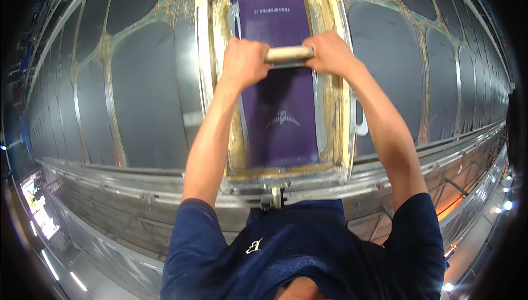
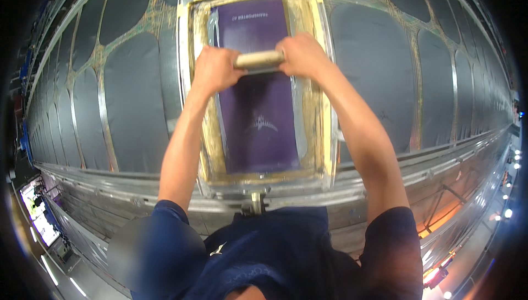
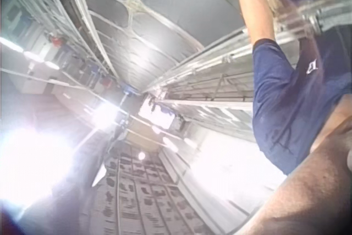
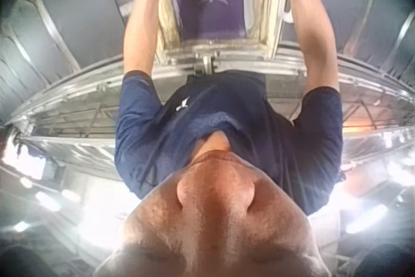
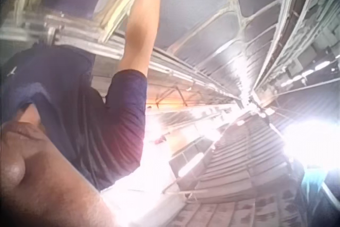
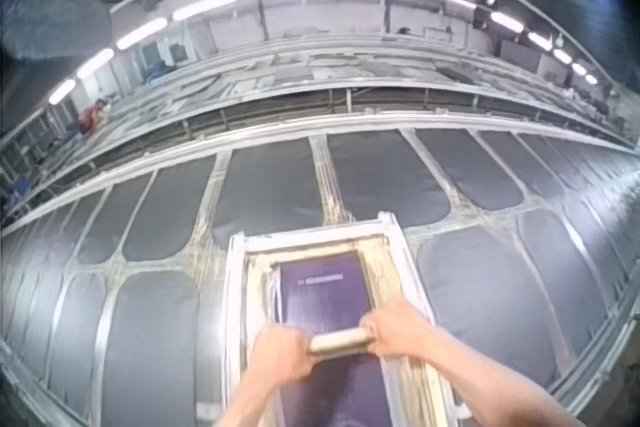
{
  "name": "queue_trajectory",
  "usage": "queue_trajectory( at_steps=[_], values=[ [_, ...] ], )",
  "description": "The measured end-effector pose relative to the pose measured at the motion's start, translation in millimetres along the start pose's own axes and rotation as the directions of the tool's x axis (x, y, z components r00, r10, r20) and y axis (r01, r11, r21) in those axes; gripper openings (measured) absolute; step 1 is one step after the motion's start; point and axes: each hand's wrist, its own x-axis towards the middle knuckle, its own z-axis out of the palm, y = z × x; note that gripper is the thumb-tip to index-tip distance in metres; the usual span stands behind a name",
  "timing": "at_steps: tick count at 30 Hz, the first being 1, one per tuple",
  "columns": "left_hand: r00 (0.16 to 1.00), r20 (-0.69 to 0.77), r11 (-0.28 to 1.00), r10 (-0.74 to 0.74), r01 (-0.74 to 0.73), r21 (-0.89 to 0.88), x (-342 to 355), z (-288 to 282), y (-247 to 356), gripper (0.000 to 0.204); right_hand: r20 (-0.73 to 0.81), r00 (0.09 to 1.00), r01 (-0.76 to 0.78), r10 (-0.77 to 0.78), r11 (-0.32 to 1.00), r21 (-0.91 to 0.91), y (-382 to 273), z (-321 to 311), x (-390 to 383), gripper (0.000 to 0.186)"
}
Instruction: The person uses a squeegee to spread ink across a screen printing frame mounted on a large curved surface. They repeatedly pull the squeegee downward to saturate the mesh, then lift and reposition it to continue the process. The person works methodically along the curved panel, ensuring even ink coverage.
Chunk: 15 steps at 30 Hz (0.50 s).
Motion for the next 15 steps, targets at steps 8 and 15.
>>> queue_trajectory(
  at_steps=[8, 15],
  values=[
    [0.998, -0.057, 0.993, 0.033, -0.040, -0.112, -207, 40, 89, 0.012, 0.073, 0.997, 0.018, -0.019, 1.000, 0.021, -104, 67, -190, 0.017],
    [0.991, -0.120, 0.996, 0.064, -0.071, -0.061, -111, 16, 42, 0.013, 0.034, 0.999, 0.012, -0.013, 1.000, 0.020, -54, 31, -98, 0.020]
  ],
)
